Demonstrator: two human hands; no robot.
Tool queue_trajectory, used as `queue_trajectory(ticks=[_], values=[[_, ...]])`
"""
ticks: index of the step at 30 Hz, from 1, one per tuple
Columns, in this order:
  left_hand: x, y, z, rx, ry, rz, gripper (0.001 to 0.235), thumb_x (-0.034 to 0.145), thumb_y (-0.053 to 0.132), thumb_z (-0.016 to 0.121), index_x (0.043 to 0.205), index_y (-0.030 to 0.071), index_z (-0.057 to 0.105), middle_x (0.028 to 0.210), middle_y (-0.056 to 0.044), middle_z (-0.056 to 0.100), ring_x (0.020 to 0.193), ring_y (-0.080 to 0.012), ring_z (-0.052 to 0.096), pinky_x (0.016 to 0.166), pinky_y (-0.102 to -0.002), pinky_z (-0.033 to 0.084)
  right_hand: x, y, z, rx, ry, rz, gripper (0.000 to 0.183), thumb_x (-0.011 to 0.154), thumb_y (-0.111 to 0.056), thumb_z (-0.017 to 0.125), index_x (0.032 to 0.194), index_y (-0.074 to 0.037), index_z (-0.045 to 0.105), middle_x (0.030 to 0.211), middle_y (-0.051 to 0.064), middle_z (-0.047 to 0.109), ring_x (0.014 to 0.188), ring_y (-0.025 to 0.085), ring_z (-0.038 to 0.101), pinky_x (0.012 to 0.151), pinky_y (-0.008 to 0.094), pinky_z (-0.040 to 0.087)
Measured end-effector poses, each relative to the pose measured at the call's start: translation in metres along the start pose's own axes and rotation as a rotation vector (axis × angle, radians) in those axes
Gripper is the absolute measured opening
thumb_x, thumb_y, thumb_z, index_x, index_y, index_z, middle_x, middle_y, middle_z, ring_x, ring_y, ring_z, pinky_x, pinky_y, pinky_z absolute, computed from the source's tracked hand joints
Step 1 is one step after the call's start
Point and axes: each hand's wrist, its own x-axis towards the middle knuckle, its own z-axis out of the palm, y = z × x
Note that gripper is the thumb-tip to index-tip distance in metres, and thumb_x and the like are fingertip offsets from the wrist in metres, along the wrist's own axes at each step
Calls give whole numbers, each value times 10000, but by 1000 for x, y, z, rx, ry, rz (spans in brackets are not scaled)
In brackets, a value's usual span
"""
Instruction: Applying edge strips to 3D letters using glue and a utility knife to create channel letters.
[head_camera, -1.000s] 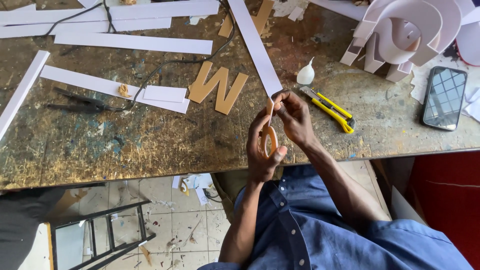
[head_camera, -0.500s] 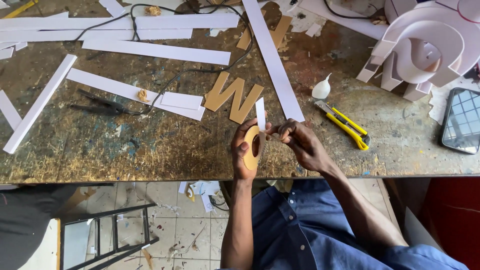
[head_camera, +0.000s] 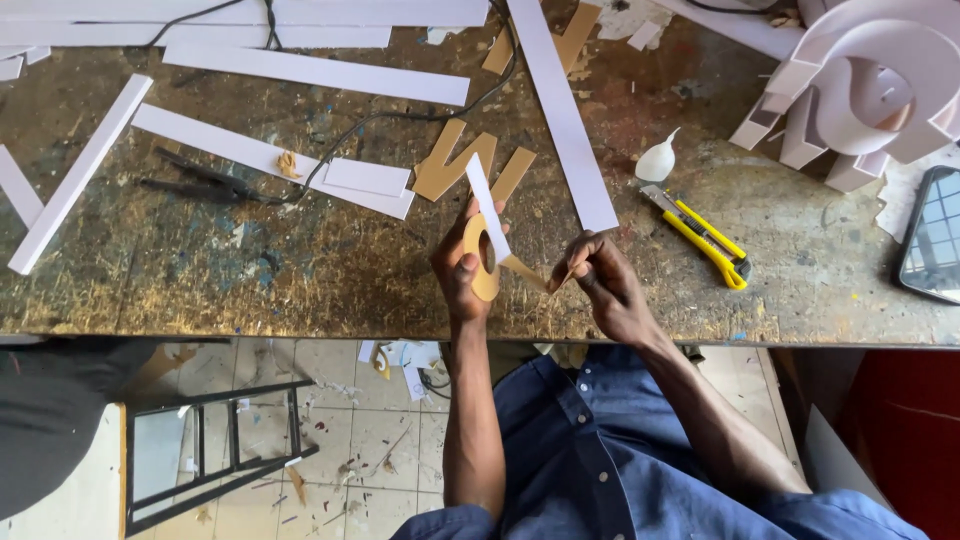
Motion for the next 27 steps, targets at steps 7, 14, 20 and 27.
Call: queue_trajectory(ticks=[7,14,20,27], values=[[10,4,-74,-23,110,131,863,996,589,761,1701,141,544,1716,-233,570,1520,-468,608,1130,-583,602,-5,-24,-40,78,225,46,92,1242,-112,470,1221,-48,532,1012,75,523,675,141,626,570,299,592],[-2,31,-42,-589,215,-50,913,1016,599,656,1794,199,396,1844,-264,361,1628,-564,450,1254,-817,427,34,-22,-55,-599,84,-21,141,1195,-9,670,1238,0,804,1066,202,664,932,301,648,899,405,518],[-8,20,-15,-620,209,-81,921,1058,672,617,1799,163,419,1806,-292,424,1670,-502,425,1340,-704,375,40,-19,33,-574,-108,14,420,1097,-351,766,1355,-19,779,1000,183,597,803,291,560,771,451,527],[-10,22,-8,-721,216,-188,924,1044,745,563,1823,295,357,1858,-270,341,1691,-494,377,1315,-762,343,40,34,74,-885,-169,43,66,1042,-138,831,1107,-128,830,1155,146,711,853,514,755,692,627,588]])
